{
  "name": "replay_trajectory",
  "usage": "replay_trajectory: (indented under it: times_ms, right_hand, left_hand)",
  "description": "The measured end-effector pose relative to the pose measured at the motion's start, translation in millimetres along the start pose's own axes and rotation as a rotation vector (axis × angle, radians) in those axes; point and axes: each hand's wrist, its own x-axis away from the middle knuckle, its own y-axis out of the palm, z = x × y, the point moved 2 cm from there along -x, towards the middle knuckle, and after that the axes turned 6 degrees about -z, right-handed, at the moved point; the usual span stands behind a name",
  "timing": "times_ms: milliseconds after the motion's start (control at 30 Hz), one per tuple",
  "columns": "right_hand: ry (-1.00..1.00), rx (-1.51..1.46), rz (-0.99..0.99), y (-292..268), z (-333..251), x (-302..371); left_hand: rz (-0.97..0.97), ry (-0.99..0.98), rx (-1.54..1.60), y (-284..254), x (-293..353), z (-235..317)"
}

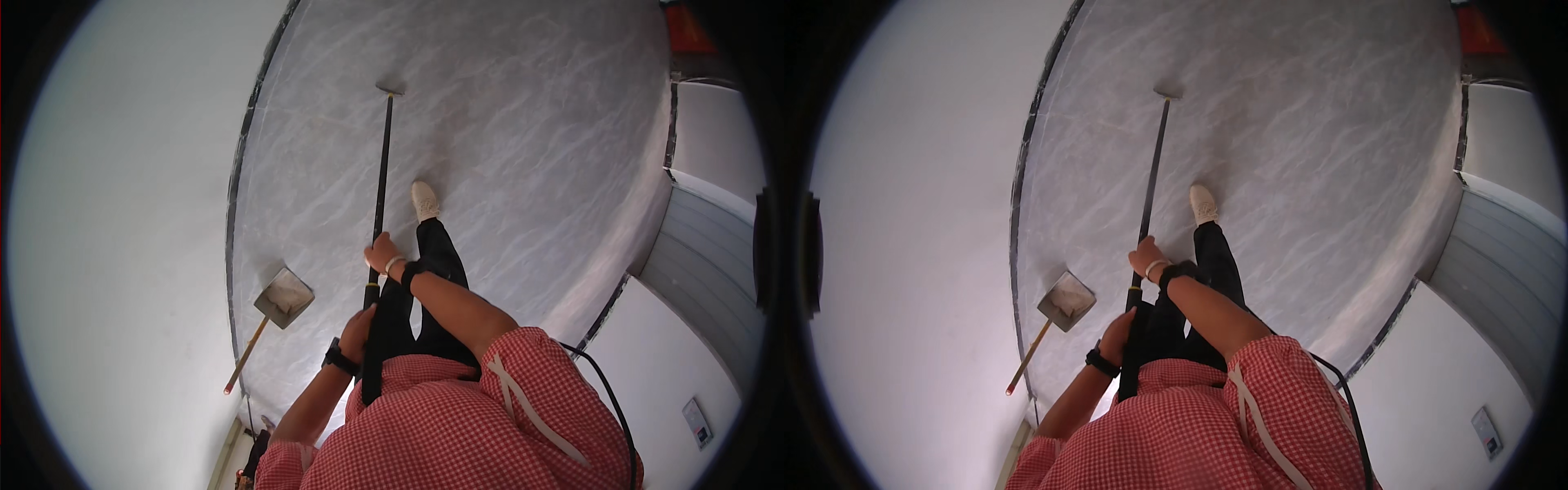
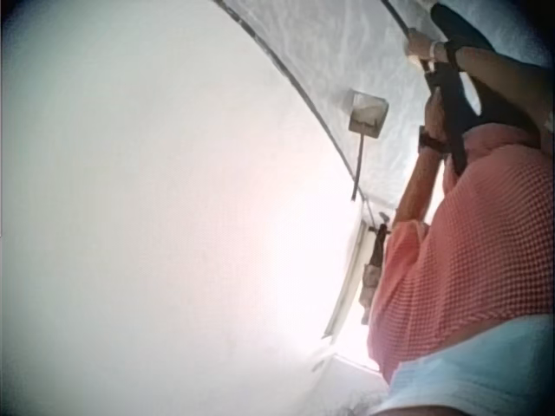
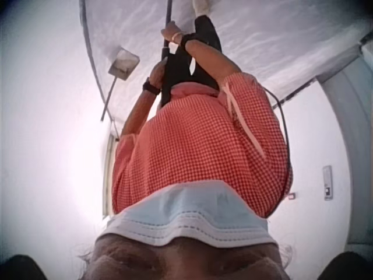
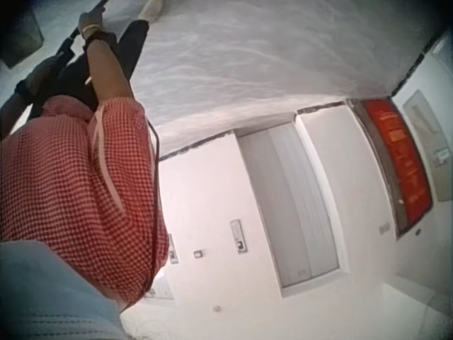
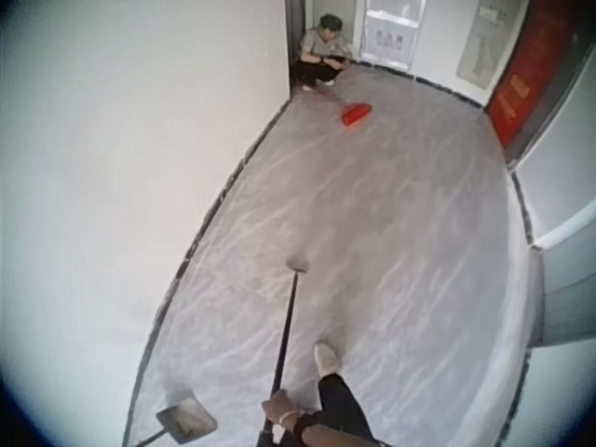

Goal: Scraping residue or dirt from the floor and stairs using a long-handled scraper tool.

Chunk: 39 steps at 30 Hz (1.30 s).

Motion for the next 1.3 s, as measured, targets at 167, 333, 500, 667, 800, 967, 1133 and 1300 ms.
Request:
replay_trajectory:
  times_ms: [167,333,500,667,800,967,1133,1300]
  right_hand:
    - [0.134,-0.274,0.002,13.4,-24.6,43.4]
    - [-0.258,0.700,-0.091,15.3,-26.0,14.3]
    - [-0.250,0.535,-0.113,22.3,-35.8,15.1]
    - [-0.195,0.462,-0.063,49.0,-27.7,14.0]
    - [-0.066,0.405,-0.036,9.8,-33.0,7.4]
    - [-0.230,0.665,-0.029,30.8,-34.1,16.1]
    - [-0.259,0.696,-0.089,51.1,-28.0,17.1]
    - [-0.199,0.719,-0.100,32.7,-22.1,-17.7]
  left_hand:
    - [0.003,0.008,-0.002,-33.1,7.0,-31.1]
    - [0.012,0.009,0.038,-13.6,10.1,-6.5]
    - [-0.075,0.238,-0.331,-66.0,-8.4,-36.5]
    - [-0.057,0.257,-0.639,-69.2,1.1,-38.5]
    - [0.013,0.813,-1.382,-38.0,3.0,0.6]
    - [-0.065,0.269,-0.692,-85.2,-17.2,-37.2]
    - [-0.058,0.728,-1.194,-66.7,0.8,-32.7]
    - [-0.084,0.231,-0.502,-65.6,-22.0,-6.5]
